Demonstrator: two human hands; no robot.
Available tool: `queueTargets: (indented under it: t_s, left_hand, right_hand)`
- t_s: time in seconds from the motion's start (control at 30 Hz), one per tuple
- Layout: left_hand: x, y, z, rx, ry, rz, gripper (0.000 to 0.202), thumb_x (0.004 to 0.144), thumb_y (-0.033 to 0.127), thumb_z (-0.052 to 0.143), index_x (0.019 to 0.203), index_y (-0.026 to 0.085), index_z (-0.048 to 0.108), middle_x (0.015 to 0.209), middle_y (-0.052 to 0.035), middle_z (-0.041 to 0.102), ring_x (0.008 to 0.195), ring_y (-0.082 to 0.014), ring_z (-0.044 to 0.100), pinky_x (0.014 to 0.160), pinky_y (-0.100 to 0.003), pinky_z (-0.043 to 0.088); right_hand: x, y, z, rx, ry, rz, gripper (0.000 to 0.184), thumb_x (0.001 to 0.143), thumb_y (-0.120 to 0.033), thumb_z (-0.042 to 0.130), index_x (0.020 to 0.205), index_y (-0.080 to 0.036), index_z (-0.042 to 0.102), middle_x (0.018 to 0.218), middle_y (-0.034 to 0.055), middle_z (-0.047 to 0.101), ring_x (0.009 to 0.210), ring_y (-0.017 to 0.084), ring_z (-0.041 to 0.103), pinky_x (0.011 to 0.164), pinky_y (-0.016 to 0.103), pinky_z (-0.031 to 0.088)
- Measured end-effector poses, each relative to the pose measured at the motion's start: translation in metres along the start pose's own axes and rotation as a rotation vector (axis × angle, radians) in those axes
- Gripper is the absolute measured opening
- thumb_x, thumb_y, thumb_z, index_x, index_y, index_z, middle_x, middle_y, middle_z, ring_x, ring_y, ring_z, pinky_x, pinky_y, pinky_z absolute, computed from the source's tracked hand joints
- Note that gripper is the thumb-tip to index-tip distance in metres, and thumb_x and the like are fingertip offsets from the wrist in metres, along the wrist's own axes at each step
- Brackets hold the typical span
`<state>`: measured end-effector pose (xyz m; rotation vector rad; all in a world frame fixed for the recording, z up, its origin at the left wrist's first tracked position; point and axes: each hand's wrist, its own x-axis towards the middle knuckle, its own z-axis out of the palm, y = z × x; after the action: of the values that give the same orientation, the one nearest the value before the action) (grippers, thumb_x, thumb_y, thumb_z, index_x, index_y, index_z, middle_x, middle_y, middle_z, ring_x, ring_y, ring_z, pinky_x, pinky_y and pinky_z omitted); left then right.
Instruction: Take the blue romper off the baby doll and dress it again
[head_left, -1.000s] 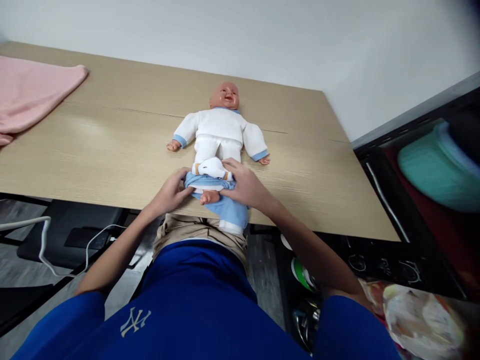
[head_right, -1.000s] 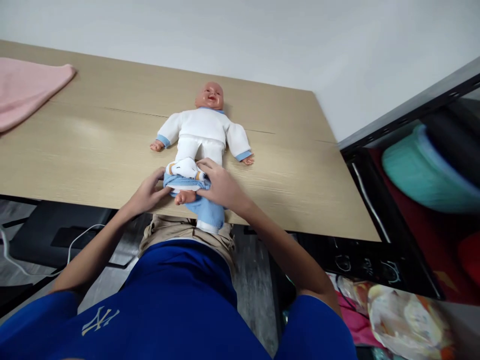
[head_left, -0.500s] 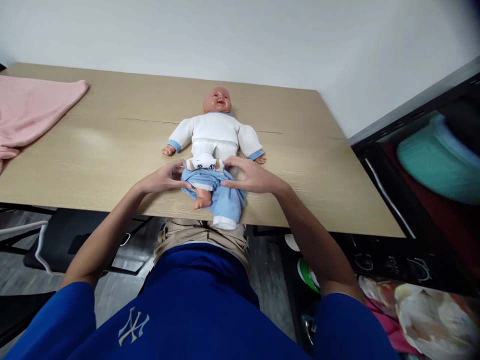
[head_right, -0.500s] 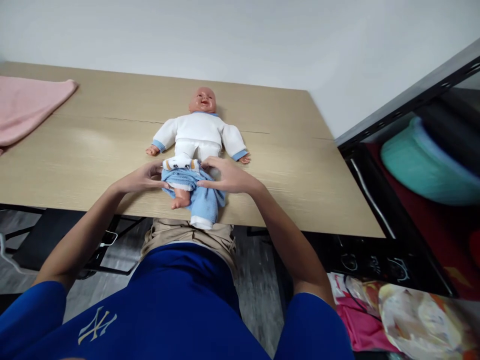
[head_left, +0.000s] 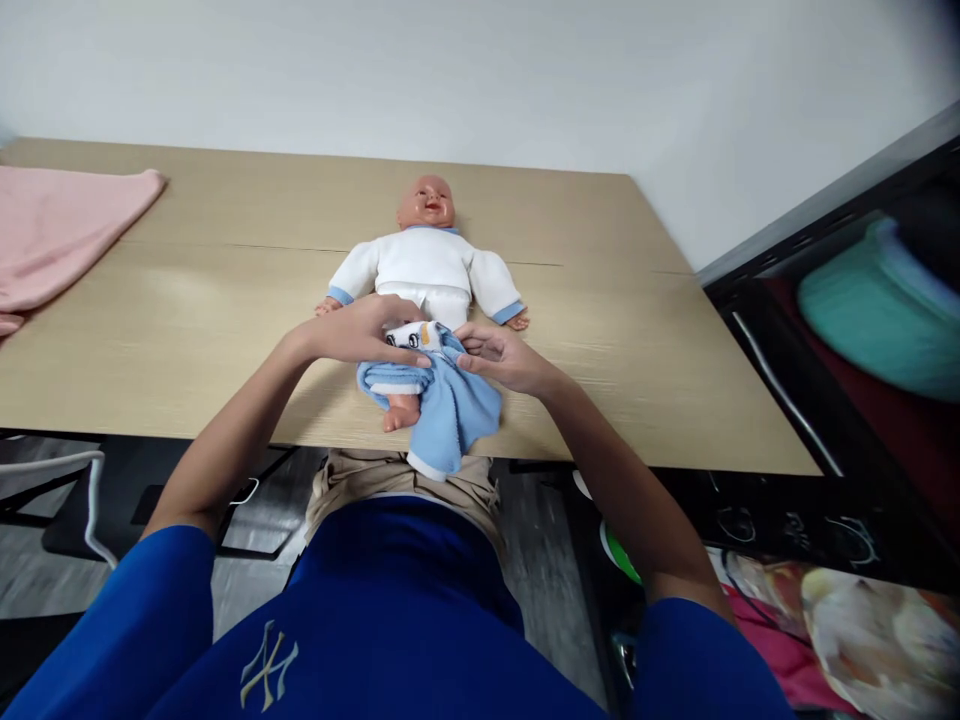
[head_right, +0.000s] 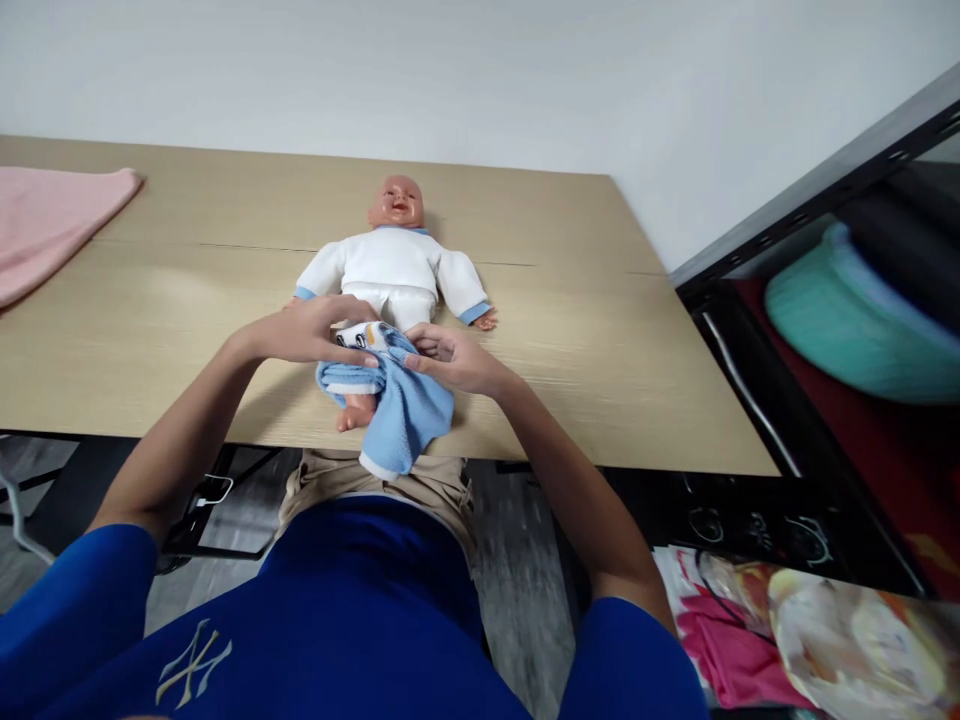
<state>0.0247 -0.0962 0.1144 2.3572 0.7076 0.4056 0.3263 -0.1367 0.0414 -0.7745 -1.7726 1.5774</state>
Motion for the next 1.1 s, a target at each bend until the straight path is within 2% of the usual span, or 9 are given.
queueTargets:
  t_s: [0.1,0.23,0.37,0.47,0.6,0.7,0.77,0.93,1.1]
  left_hand:
    - [0.025,-0.004,-0.011,-0.1,-0.198,0.039,0.04,0.099,0.057,0.085,0.091,0.021,0.071,0.077,0.0018,0.062,0.068,-0.0149,0.053,0.065,-0.03,0.04]
    - [0.046,-0.021,-0.006,-0.311,-0.271,0.137,0.032,0.098,0.045,0.084,0.088,0.022,0.064,0.08,0.002,0.06,0.07,-0.0146,0.055,0.065,-0.027,0.045]
    - [0.056,-0.024,0.005,-0.455,-0.399,0.141,0.028,0.1,0.046,0.086,0.11,0.021,0.078,0.101,-0.0031,0.078,0.091,-0.0204,0.073,0.081,-0.029,0.059]
    - [0.059,-0.019,0.008,-0.563,-0.563,0.113,0.036,0.09,0.052,0.096,0.103,0.021,0.083,0.098,-0.0038,0.083,0.088,-0.0246,0.079,0.079,-0.032,0.065]
    - [0.063,-0.015,0.011,-0.634,-0.564,0.069,0.044,0.079,0.055,0.105,0.1,0.021,0.087,0.094,-0.0043,0.087,0.087,-0.0299,0.083,0.083,-0.039,0.072]
    - [0.065,-0.018,0.014,-0.668,-0.525,0.093,0.044,0.084,0.057,0.104,0.104,0.021,0.089,0.1,-0.0066,0.089,0.099,-0.0321,0.086,0.098,-0.041,0.073]
    - [0.066,-0.02,0.016,-0.675,-0.54,0.121,0.04,0.092,0.057,0.098,0.105,0.02,0.09,0.104,-0.0084,0.089,0.105,-0.0321,0.085,0.106,-0.041,0.07]
    - [0.061,-0.028,0.02,-0.695,-0.498,0.068,0.047,0.098,0.066,0.09,0.1,0.019,0.087,0.094,-0.0065,0.086,0.095,-0.0282,0.082,0.094,-0.038,0.069]
    - [0.057,-0.039,0.024,-0.826,-0.554,0.006,0.066,0.066,0.069,0.11,0.104,0.02,0.086,0.093,-0.0077,0.087,0.082,-0.0288,0.081,0.076,-0.039,0.071]
  right_hand:
    - [-0.008,-0.012,-0.006,-0.141,-0.083,0.053,0.049,0.102,-0.066,0.086,0.123,-0.022,0.079,0.108,0.0035,0.081,0.098,0.021,0.073,0.087,0.031,0.059]
    - [-0.025,-0.024,-0.015,-0.302,-0.148,0.014,0.043,0.105,-0.065,0.083,0.103,-0.022,0.081,0.099,0.002,0.077,0.094,0.022,0.068,0.087,0.033,0.057]
    - [-0.032,-0.013,-0.015,-0.053,0.132,-0.019,0.053,0.105,-0.077,0.076,0.109,-0.025,0.081,0.091,0.0007,0.07,0.08,0.019,0.062,0.074,0.032,0.054]
    - [-0.028,-0.008,-0.014,0.001,0.26,0.063,0.06,0.107,-0.083,0.069,0.122,-0.027,0.082,0.095,0.0021,0.073,0.082,0.02,0.064,0.074,0.032,0.057]
    - [-0.023,-0.022,-0.018,-0.125,-0.015,0.135,0.056,0.103,-0.077,0.079,0.117,-0.023,0.082,0.098,0.0029,0.077,0.088,0.021,0.069,0.08,0.032,0.062]
    - [-0.024,-0.037,-0.017,-0.186,-0.293,0.169,0.049,0.098,-0.07,0.088,0.09,-0.022,0.079,0.082,0.0,0.072,0.077,0.019,0.065,0.07,0.03,0.059]
    - [-0.026,-0.043,-0.013,-0.179,-0.336,0.171,0.046,0.098,-0.064,0.09,0.085,-0.022,0.077,0.082,0.0002,0.073,0.078,0.02,0.067,0.071,0.031,0.059]
    - [-0.036,-0.032,0.0,0.028,-0.111,0.103,0.04,0.098,-0.063,0.092,0.094,-0.025,0.081,0.091,-0.0001,0.077,0.084,0.02,0.071,0.081,0.033,0.062]
    - [-0.042,-0.011,0.008,0.262,0.204,0.182,0.05,0.097,-0.074,0.088,0.122,-0.03,0.086,0.117,0.0026,0.086,0.114,0.025,0.08,0.107,0.04,0.065]
